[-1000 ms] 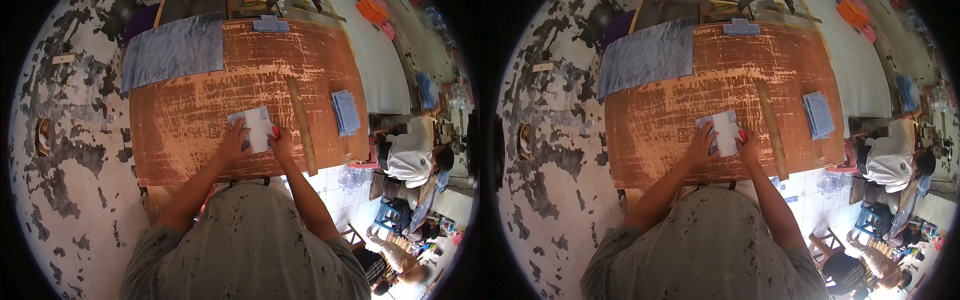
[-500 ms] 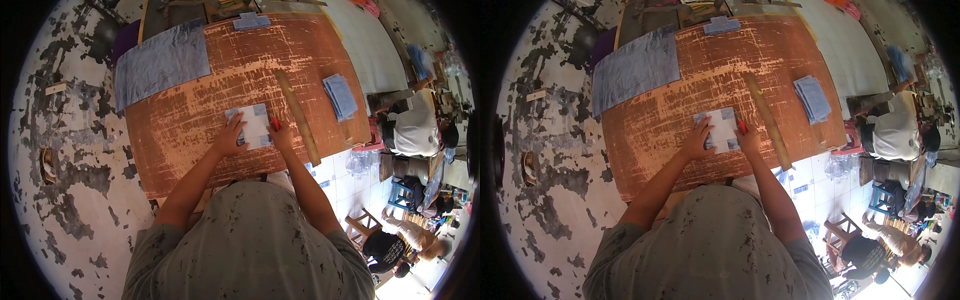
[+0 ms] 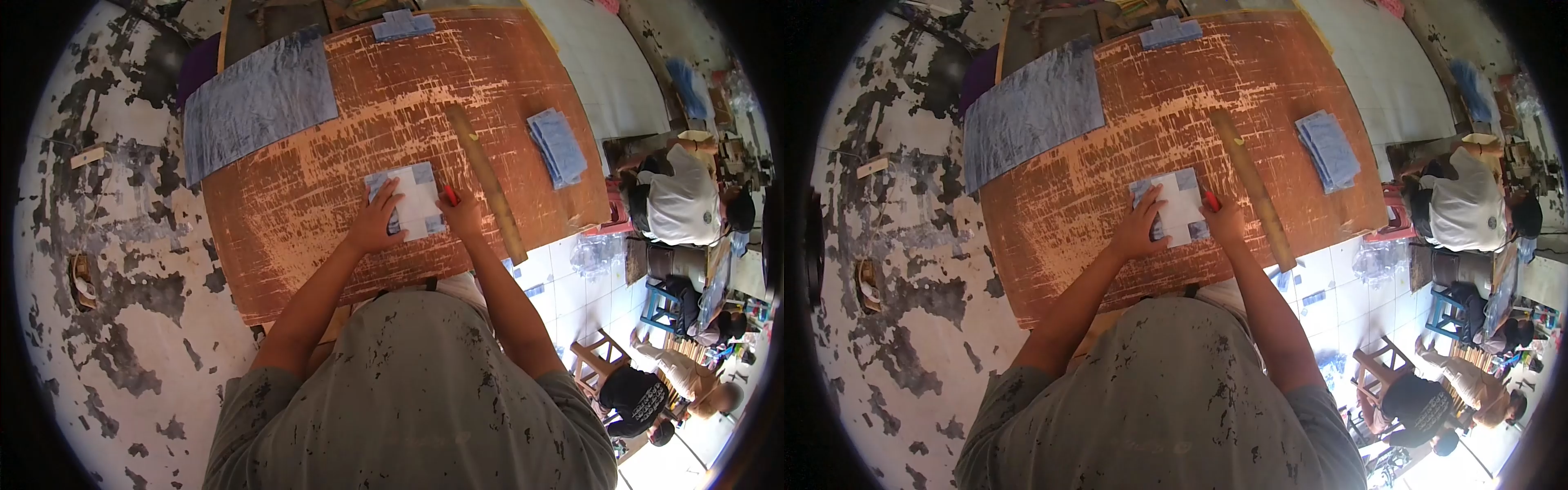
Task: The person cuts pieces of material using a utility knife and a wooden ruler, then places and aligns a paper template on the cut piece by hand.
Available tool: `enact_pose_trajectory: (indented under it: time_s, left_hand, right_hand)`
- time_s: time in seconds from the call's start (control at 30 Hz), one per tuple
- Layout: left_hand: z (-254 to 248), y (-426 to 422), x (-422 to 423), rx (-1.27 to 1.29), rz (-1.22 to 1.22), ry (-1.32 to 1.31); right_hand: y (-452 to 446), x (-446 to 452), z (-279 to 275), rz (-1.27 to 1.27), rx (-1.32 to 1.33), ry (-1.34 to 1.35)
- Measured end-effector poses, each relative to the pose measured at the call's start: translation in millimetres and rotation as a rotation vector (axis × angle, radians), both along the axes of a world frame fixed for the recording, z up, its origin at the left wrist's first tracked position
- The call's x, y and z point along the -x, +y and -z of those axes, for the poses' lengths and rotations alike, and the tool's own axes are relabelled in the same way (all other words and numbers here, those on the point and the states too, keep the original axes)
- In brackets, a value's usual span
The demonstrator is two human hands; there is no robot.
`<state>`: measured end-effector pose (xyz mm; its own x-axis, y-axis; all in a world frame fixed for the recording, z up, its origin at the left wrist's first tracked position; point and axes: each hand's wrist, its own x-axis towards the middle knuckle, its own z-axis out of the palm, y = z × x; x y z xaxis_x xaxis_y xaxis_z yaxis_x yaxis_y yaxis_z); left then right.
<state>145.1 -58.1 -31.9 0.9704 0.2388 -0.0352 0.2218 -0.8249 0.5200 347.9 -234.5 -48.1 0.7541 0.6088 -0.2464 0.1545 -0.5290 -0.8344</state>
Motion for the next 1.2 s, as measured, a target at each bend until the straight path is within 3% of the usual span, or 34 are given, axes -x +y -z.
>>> enact_pose_trajectory:
  time_s: [1.0, 1.2]
  left_hand:
    - [3, 3, -2, -0.049, -0.009, 0.062]
    - [5, 4, -2, -0.035, -0.002, 0.026]
  right_hand:
    - [1, -4, 7, 0.003, -0.037, -0.073]
    - [2, -8, 3, -0.017, 0.026, 0.039]
